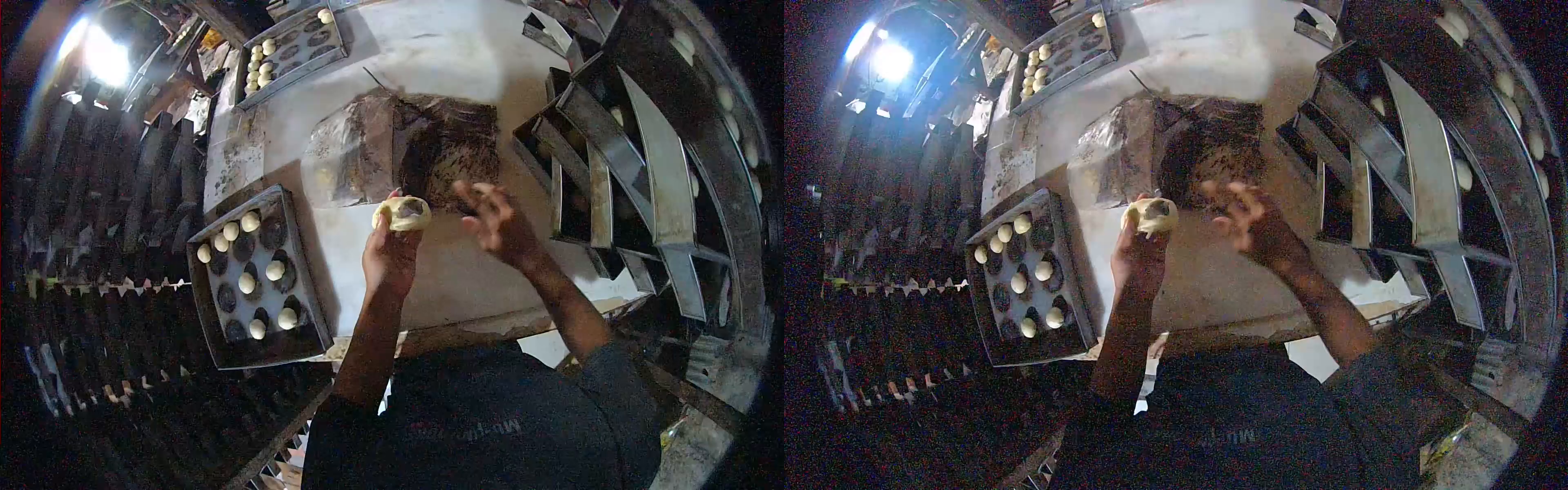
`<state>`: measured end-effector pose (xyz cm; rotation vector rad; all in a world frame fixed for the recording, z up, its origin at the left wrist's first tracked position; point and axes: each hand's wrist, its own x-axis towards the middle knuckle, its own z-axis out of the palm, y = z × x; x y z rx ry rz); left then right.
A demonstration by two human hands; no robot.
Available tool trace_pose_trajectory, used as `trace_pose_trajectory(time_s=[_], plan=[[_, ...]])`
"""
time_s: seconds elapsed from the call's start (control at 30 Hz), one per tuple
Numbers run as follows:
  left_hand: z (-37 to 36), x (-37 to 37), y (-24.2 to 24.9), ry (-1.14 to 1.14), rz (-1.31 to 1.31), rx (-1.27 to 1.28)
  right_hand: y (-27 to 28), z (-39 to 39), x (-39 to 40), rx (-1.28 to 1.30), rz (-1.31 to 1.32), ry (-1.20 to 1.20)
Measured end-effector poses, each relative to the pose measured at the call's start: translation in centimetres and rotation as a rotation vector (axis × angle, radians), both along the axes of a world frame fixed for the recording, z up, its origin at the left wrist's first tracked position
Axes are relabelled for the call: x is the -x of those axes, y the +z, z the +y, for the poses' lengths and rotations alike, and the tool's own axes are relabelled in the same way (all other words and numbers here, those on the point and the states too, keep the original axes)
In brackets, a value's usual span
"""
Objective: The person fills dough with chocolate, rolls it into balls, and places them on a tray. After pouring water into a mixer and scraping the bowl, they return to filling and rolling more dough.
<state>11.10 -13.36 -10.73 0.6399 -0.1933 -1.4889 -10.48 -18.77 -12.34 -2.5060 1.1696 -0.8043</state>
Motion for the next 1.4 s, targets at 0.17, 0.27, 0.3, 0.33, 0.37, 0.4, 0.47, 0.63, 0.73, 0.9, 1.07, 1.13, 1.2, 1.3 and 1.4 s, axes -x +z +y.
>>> trace_pose_trajectory(time_s=[0.17, 0.27, 0.3, 0.33, 0.37, 0.4, 0.47, 0.63, 0.73, 0.9, 1.07, 1.13, 1.2, 1.3, 1.4], plan=[[2.5, -1.0, 3.2, 0.023, -0.013, 0.128, 3.6, 4.4, -4.2, 0.03, -0.14, 0.165], [5.0, -2.5, 4.6, 0.007, -0.002, 0.224, 3.7, 5.1, -5.7, -0.29, -0.505, 0.211], [6.0, -2.7, 4.6, -0.005, -0.002, 0.234, 3.8, 5.7, -6.9, -0.481, -0.739, 0.233], [7.2, -2.7, 4.7, -0.017, -0.005, 0.24, 4.0, 6.4, -8.0, -0.681, -0.971, 0.252], [8.4, -2.6, 4.9, -0.029, -0.01, 0.244, 4.5, 7.3, -8.8, -0.739, -1.038, 0.237], [9.5, -2.5, 5.4, 0.023, -0.006, 0.217, 5.1, 8.2, -9.6, -0.796, -1.105, 0.223], [11.3, -3.0, 5.4, 0.129, -0.122, 0.243, 5.8, 9.8, -11.3, -1.048, -1.325, 0.248], [19.0, -5.2, 5.9, 0.426, -2.026, 0.269, 11.7, 18.5, -16.4, -0.176, -0.677, 0.2], [24.2, -5.7, 8.4, 0.466, -1.627, 0.26, 14.6, 23.8, -18.4, -0.007, -0.584, 0.181], [31.2, -8.7, 9.6, 0.459, -0.62, 0.423, 16.1, 28.3, -19.2, 0.208, -0.554, 0.479], [33.3, -10.8, 9.3, 0.629, -1.051, 0.551, 18.3, 29.8, -19.1, -0.561, -0.506, 0.407], [32.8, -11.3, 8.8, 0.714, -1.327, 0.636, 18.0, 29.7, -18.6, -0.779, -0.558, 0.385], [31.5, -10.4, 9.1, 0.831, -1.496, 0.562, 17.5, 28.9, -18.1, -0.447, -0.414, 0.426], [30.1, -8.7, 10.6, 0.795, -1.761, 0.268, 19.5, 28.7, -18.6, -0.073, -0.424, 0.45], [27.0, -7.9, 12.3, 0.687, -1.567, 0.383, 19.2, 26.0, -17.2, -0.004, -0.419, 0.424]])
